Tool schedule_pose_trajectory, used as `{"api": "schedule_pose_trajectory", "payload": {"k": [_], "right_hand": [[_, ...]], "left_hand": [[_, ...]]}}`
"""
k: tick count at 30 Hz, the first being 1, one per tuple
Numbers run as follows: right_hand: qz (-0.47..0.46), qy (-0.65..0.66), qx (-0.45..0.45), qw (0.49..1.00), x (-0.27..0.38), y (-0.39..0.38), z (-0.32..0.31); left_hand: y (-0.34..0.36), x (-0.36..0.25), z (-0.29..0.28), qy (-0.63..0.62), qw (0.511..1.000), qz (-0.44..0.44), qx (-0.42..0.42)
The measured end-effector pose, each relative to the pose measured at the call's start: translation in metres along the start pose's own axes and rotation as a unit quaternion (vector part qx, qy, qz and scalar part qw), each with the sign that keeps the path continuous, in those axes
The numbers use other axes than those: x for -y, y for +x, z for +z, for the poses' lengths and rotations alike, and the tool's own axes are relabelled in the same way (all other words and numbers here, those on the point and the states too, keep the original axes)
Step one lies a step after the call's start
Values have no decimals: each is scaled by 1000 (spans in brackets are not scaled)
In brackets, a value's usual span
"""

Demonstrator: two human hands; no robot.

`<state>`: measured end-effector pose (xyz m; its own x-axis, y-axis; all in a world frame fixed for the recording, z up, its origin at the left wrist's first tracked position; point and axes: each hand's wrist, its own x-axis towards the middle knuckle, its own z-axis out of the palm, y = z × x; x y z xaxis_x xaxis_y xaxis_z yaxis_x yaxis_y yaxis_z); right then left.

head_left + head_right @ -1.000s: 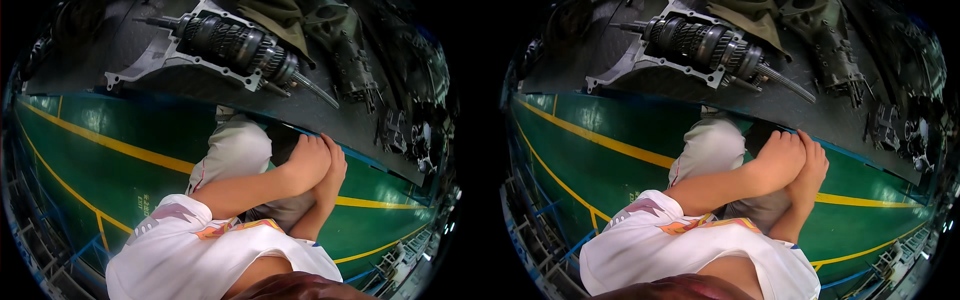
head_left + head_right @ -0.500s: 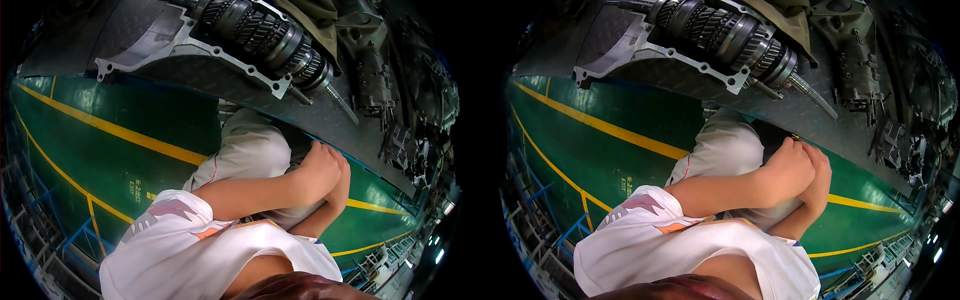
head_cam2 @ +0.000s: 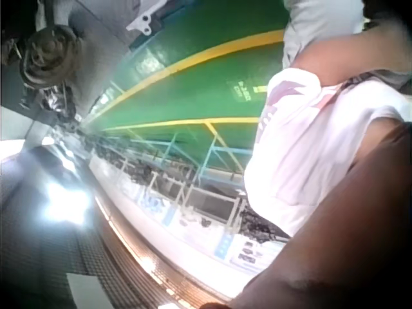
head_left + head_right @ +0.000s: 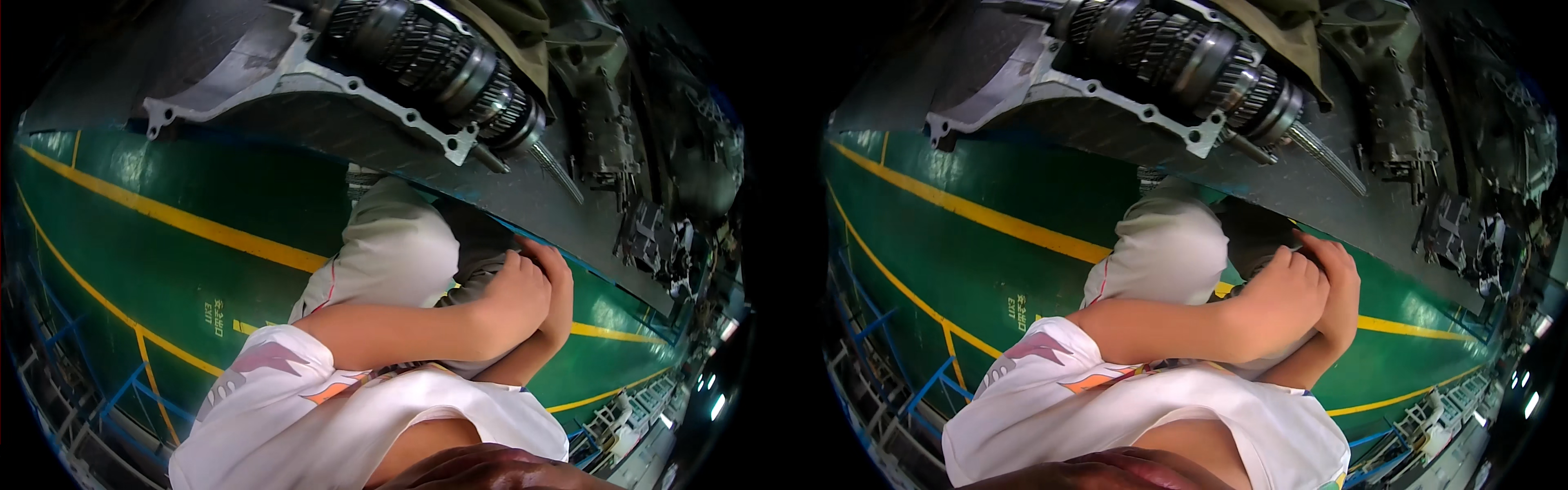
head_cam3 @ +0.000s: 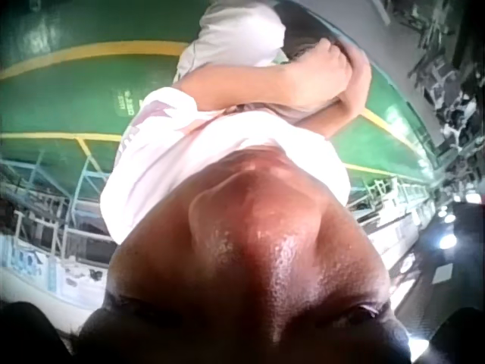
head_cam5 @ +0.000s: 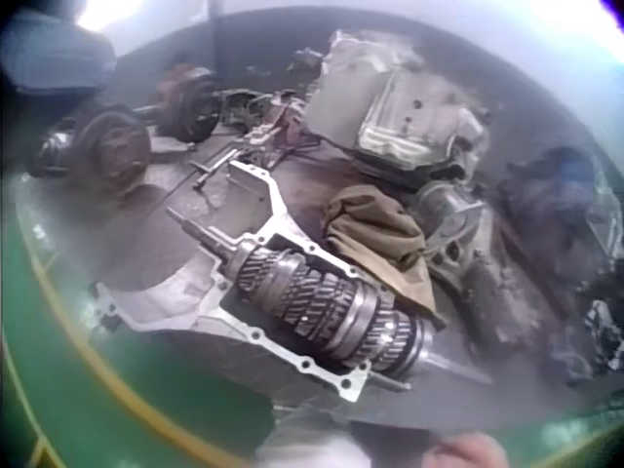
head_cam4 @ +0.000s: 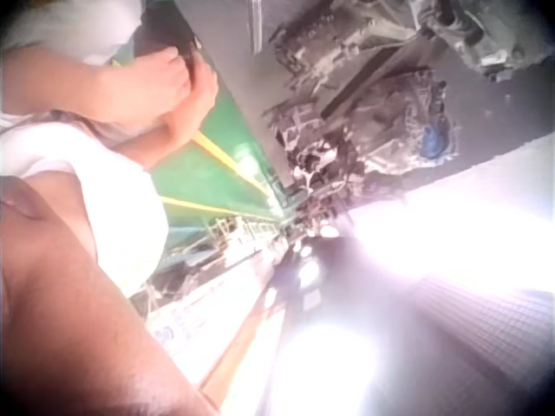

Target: The person wipes a gear shaft assembly with a cloth, picks up and turns a metal housing part, and then fits and rotates gear components on the shaft assembly by hand.

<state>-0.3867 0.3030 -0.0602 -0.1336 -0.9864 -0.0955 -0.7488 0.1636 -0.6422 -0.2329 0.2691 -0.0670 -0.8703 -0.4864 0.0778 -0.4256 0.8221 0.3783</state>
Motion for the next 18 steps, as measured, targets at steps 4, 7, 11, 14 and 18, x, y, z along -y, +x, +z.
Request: {"api": "schedule_pose_trajectory", "payload": {"k": [4,7,11,14,18], "right_hand": [[-23,9,12,1000,1,5,1],[-35,-11,12,999,2,7,0],[-33,-25,19,999,5,5,1],[-57,-30,23,998,9,10,1],[-33,-131,-42,990,19,5,26]], "left_hand": [[-12,9,1,-10,1000,-2,-9],[-19,19,-2,-48,999,0,17],[-29,31,-16,-45,997,14,54],[-38,45,-20,-70,997,14,35],[-31,77,-54,-188,974,51,-118]]}}
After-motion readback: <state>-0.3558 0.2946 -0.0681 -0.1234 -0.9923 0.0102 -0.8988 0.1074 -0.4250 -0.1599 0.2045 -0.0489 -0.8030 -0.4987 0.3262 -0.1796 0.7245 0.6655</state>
